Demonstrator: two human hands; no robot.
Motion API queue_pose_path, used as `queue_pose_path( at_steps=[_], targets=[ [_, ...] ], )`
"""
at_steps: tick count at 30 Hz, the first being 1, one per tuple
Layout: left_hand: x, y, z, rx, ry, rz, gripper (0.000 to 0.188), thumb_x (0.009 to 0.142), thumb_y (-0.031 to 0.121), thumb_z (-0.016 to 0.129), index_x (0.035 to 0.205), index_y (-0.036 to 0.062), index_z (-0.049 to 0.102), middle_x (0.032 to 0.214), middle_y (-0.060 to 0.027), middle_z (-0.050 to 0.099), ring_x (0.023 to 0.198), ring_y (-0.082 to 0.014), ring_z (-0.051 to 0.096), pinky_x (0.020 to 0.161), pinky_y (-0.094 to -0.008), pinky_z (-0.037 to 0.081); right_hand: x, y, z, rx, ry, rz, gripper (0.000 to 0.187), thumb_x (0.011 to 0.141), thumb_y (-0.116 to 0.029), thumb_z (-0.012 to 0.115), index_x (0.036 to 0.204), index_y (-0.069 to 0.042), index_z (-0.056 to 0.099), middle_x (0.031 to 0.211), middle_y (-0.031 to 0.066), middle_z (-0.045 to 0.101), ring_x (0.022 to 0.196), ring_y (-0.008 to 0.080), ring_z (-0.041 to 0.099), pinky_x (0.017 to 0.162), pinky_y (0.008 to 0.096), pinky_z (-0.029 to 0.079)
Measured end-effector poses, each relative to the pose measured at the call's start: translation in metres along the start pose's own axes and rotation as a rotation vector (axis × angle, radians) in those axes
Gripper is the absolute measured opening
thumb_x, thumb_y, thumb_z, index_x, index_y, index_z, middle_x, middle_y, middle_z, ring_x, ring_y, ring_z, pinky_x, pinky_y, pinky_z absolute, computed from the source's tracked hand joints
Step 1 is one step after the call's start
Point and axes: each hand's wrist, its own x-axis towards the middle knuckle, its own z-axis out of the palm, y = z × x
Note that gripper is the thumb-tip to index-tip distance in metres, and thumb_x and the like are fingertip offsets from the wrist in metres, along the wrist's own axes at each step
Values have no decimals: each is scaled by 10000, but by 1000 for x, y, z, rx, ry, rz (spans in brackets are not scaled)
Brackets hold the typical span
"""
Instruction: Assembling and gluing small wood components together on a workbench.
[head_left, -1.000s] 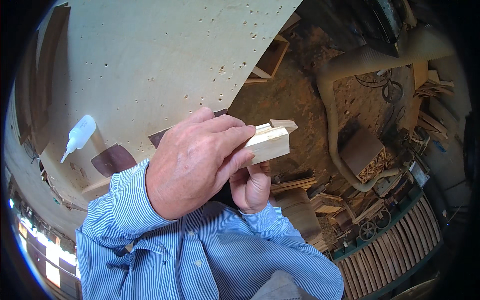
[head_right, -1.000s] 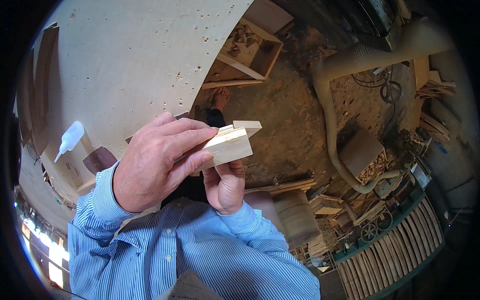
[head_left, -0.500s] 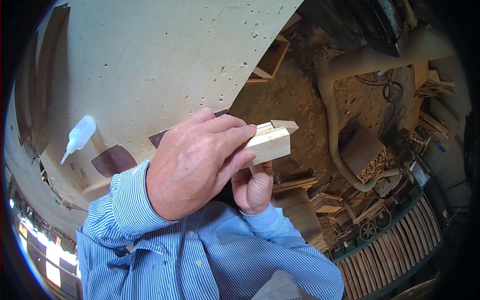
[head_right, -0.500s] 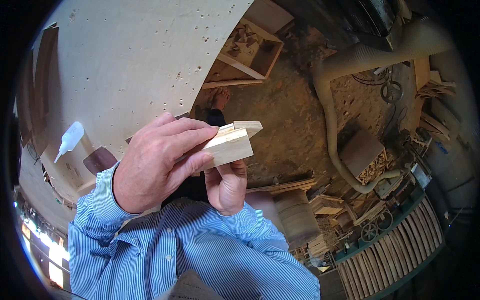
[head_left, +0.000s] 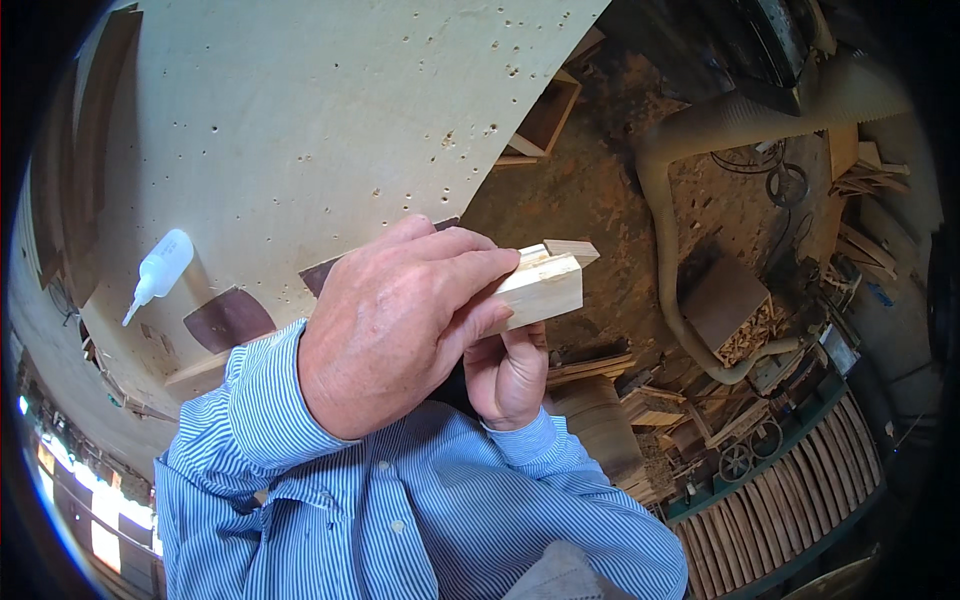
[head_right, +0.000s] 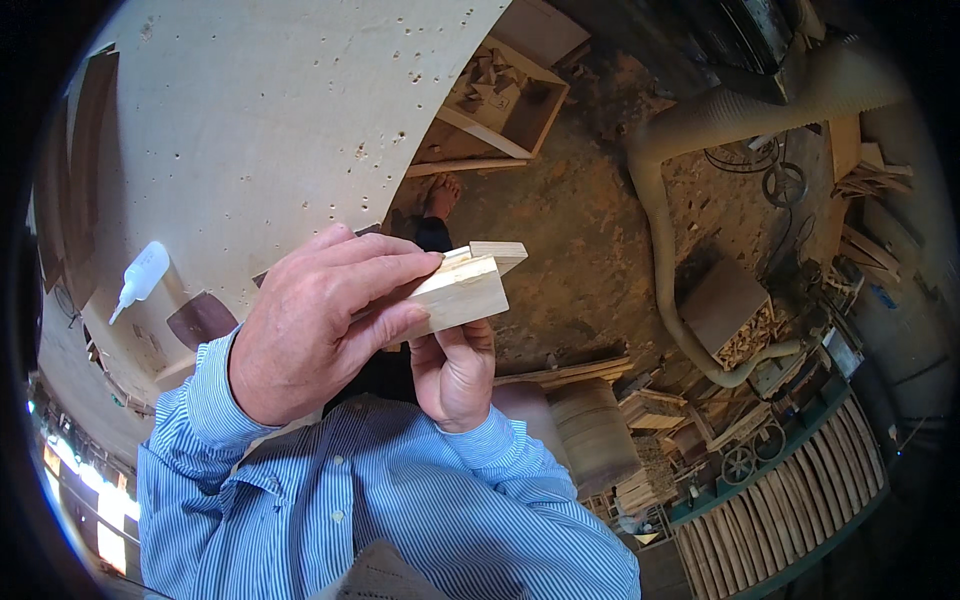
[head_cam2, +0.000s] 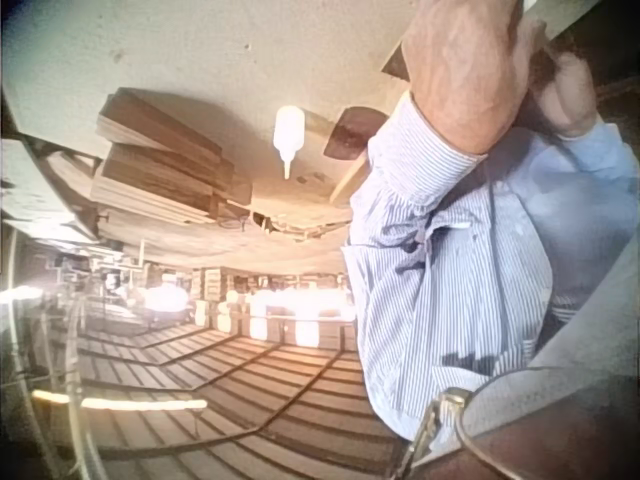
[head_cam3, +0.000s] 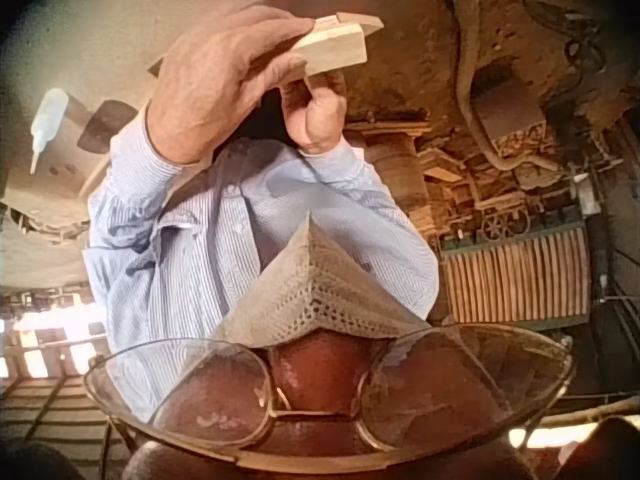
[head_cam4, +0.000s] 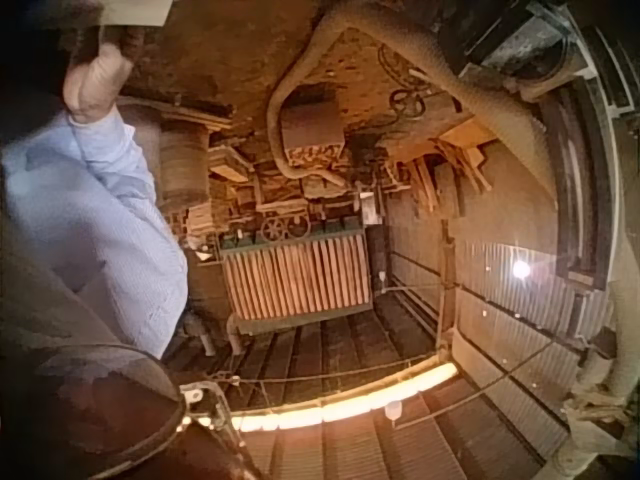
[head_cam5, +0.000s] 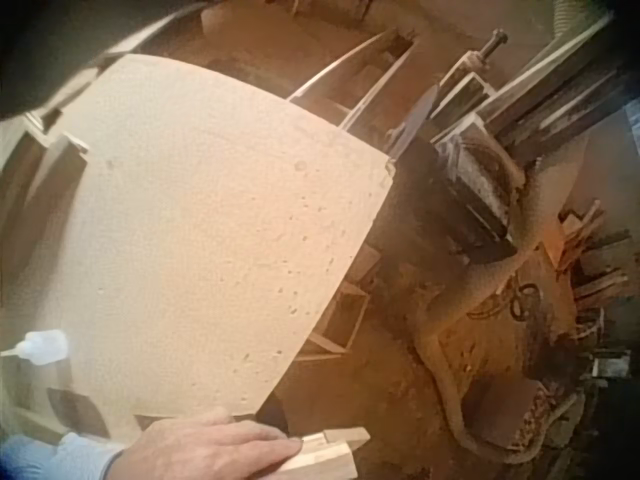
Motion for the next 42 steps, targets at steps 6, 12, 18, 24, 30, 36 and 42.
queue_pose_path(
  at_steps=[6, 12, 18, 24, 30, 36, 42],
  targets=[
    [-2, 2, 3, -58, 34, -59, 509, 926, 210, 805, 1366, 3, 655, 1115, -163, 746, 919, -327, 675, 806, -423, 542, -2, -2, 2, 6, -28, -4, 382, 1061, -80, 673, 1438, -115, 620, 1452, 79, 650, 1309, 232, 653, 1122, 419, 566],
    [-3, 2, 4, -64, 39, -63, 522, 926, 203, 804, 1379, 4, 639, 1148, -169, 735, 936, -335, 677, 829, -434, 550, -4, -3, 2, -12, -14, -2, 354, 1082, -77, 631, 1432, -128, 623, 1459, 82, 648, 1309, 242, 653, 1116, 431, 568],
    [1, 4, -2, -13, -34, -39, 447, 943, 186, 776, 1334, -1, 666, 1129, -164, 724, 971, -352, 671, 846, -442, 544, -6, -3, 3, -13, -25, -3, 377, 1088, -88, 613, 1460, -145, 619, 1515, 61, 606, 1393, 244, 576, 1197, 465, 467],
    [8, 1, -2, -43, -94, -29, 383, 972, 191, 751, 1286, -21, 695, 1061, -162, 690, 979, -366, 667, 849, -454, 539, -5, -13, 4, 1, -87, 6, 598, 1017, -218, 702, 1558, -51, 509, 1550, 84, 564, 1440, 252, 522, 1244, 462, 386],
    [9, 4, -6, -36, -142, -25, 368, 997, 176, 734, 1296, -35, 696, 1069, -165, 690, 970, -355, 677, 843, -455, 549, -8, -15, 17, -154, -112, -79, 659, 1037, -348, 741, 1563, -37, 495, 1530, 89, 575, 1402, 229, 554, 1201, 428, 445],
    [9, 2, -5, -22, -139, 4, 372, 1005, 163, 735, 1314, -42, 710, 1086, -170, 692, 971, -336, 697, 832, -431, 577, -3, -16, 17, -222, -68, -91, 520, 1032, -277, 773, 1472, -57, 606, 1417, 81, 661, 1287, 190, 643, 1133, 372, 529],
    [10, 0, -6, -14, -166, 11, 379, 1015, 176, 729, 1329, -37, 713, 1092, -173, 701, 962, -324, 701, 825, -436, 585, -3, -16, 18, -351, -49, -118, 599, 1065, -349, 714, 1513, -4, 516, 1444, 117, 622, 1315, 237, 627, 1123, 422, 538]
  ],
)
